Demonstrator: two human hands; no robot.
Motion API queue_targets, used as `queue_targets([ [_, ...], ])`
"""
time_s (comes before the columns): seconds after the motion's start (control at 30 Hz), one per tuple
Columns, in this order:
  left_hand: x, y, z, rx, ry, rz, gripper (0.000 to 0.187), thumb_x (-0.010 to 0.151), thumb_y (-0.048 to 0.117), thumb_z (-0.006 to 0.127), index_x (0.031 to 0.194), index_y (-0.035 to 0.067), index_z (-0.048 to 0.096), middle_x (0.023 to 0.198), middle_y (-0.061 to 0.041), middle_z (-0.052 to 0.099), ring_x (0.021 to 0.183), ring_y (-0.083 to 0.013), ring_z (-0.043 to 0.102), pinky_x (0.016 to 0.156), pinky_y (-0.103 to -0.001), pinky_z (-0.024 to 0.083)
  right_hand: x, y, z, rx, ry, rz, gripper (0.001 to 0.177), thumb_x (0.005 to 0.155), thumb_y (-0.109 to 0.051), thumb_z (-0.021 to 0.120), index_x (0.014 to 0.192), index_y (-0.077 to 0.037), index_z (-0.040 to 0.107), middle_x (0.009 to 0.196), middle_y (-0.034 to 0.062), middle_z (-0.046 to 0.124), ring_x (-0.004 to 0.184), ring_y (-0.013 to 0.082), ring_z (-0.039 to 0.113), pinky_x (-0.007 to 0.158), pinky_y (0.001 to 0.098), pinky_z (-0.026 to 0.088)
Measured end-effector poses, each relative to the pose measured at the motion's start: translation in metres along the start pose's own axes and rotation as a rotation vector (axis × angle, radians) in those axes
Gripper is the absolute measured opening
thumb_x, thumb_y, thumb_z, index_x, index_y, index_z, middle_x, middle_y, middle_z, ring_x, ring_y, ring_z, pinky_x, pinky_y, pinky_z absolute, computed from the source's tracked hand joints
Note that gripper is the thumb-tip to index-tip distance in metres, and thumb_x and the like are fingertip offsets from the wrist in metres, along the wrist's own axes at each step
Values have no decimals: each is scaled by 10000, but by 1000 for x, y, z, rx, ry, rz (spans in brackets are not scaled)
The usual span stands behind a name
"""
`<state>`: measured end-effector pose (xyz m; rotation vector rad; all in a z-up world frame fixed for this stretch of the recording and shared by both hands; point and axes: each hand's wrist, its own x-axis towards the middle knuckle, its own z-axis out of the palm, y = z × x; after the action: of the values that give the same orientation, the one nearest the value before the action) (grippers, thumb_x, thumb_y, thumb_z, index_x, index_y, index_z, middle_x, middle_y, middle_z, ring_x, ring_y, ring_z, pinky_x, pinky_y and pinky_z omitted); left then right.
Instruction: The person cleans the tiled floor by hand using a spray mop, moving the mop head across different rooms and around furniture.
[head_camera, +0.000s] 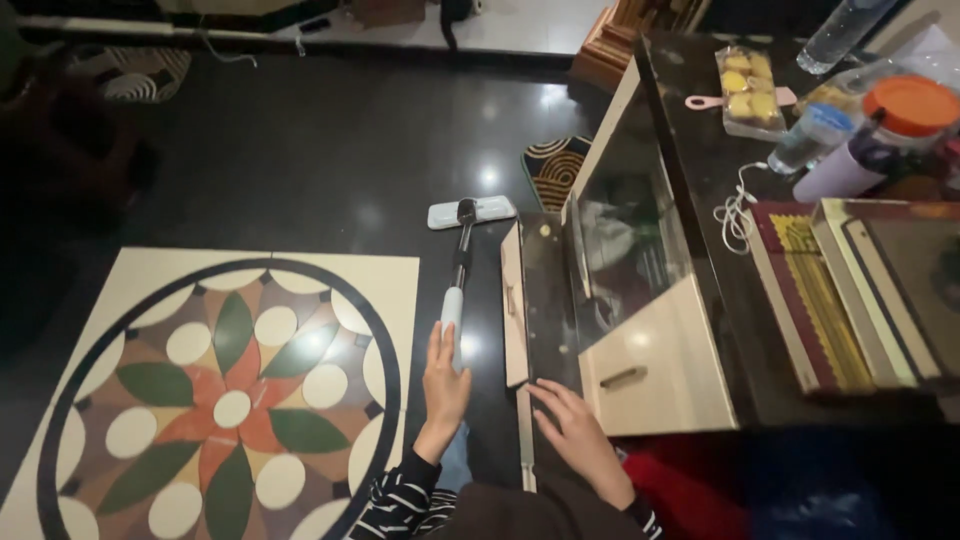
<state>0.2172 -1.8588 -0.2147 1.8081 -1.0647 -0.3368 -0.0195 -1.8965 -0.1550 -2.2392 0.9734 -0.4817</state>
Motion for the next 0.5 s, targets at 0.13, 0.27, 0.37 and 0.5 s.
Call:
queue_targets([
  [0.13,75,-20,28,14,12,32,823,728,-84,653,1510,65,447,1601,-220,369,1356,-423,514,1027,-418,500,58,15,-3,35,53,33,394,953,-199,628,1345,-163,645,1397,103,606,1265,321,594,1035,402,478],
  [0.27,150,-29,50,-28,-56,5,818,730,-78,650,1506,55,429,1608,-211,349,1325,-416,530,994,-414,510,116,25,-15,3,161,7,388,950,-178,640,1337,-147,654,1380,121,609,1255,332,595,1032,413,472],
  [0.37,209,-24,66,-31,-11,157,805,731,-99,643,1502,9,440,1585,-247,353,1352,-457,494,1054,-441,478,159,27,-27,-54,238,-12,393,935,-168,649,1327,-146,662,1361,113,630,1245,326,602,1036,411,471],
  [0.5,279,-13,85,-49,-89,117,757,762,-88,580,1498,18,435,1603,-248,342,1341,-445,505,1040,-434,486,207,32,-36,-43,297,-17,399,932,-153,650,1330,-129,655,1362,120,627,1250,327,603,1033,408,476],
])
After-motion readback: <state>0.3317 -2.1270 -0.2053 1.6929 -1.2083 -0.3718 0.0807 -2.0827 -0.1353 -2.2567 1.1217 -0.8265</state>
